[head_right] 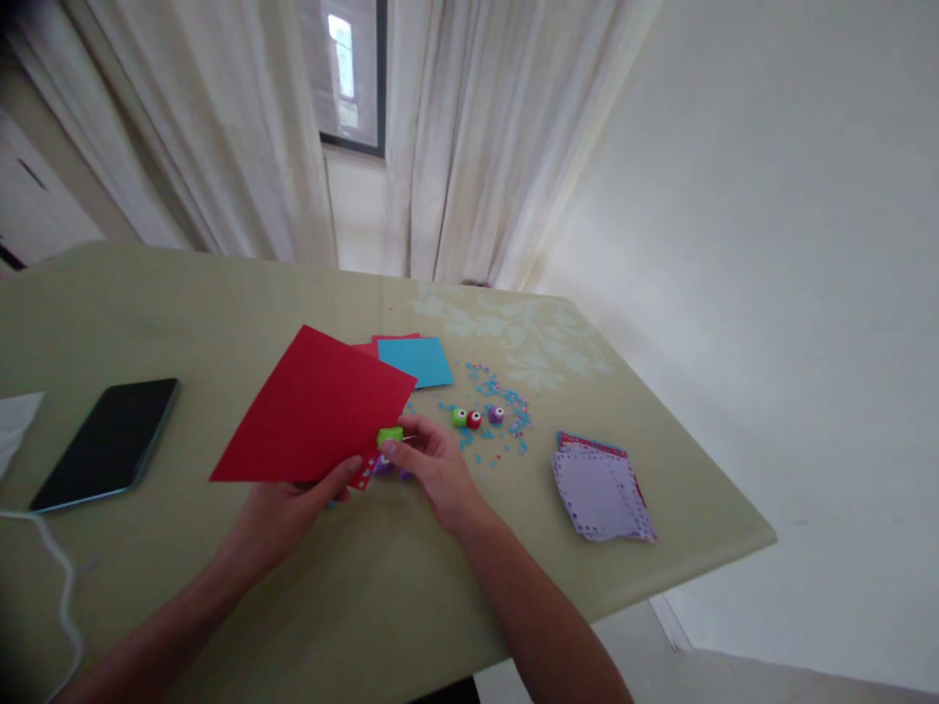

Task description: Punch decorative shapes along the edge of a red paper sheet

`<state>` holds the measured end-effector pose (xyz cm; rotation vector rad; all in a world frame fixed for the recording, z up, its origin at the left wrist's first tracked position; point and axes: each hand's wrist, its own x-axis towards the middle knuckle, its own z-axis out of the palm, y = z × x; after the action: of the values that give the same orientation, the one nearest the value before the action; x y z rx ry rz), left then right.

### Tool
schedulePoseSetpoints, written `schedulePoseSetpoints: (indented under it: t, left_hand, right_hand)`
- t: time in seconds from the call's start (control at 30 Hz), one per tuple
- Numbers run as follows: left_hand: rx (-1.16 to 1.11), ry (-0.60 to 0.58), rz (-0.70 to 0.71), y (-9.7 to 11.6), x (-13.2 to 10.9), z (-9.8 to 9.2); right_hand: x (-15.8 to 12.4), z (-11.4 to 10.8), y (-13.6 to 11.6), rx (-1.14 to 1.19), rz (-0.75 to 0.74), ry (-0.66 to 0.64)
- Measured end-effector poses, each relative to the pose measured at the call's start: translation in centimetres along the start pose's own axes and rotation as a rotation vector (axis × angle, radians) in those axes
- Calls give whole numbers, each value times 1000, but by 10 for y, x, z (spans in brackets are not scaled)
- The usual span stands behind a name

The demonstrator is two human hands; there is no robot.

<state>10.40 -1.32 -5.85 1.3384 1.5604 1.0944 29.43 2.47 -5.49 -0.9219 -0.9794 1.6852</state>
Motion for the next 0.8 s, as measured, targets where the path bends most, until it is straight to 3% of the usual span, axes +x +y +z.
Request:
schedulePoseSetpoints:
  t: [0.37, 0.8]
  left_hand:
    - [-29, 14, 47, 2, -1, 2]
    - [-48, 61, 85, 0, -2, 6]
  right_hand:
    - [-3, 4, 1, -29, 54, -71]
    - [-5, 9, 2, -16, 68, -31]
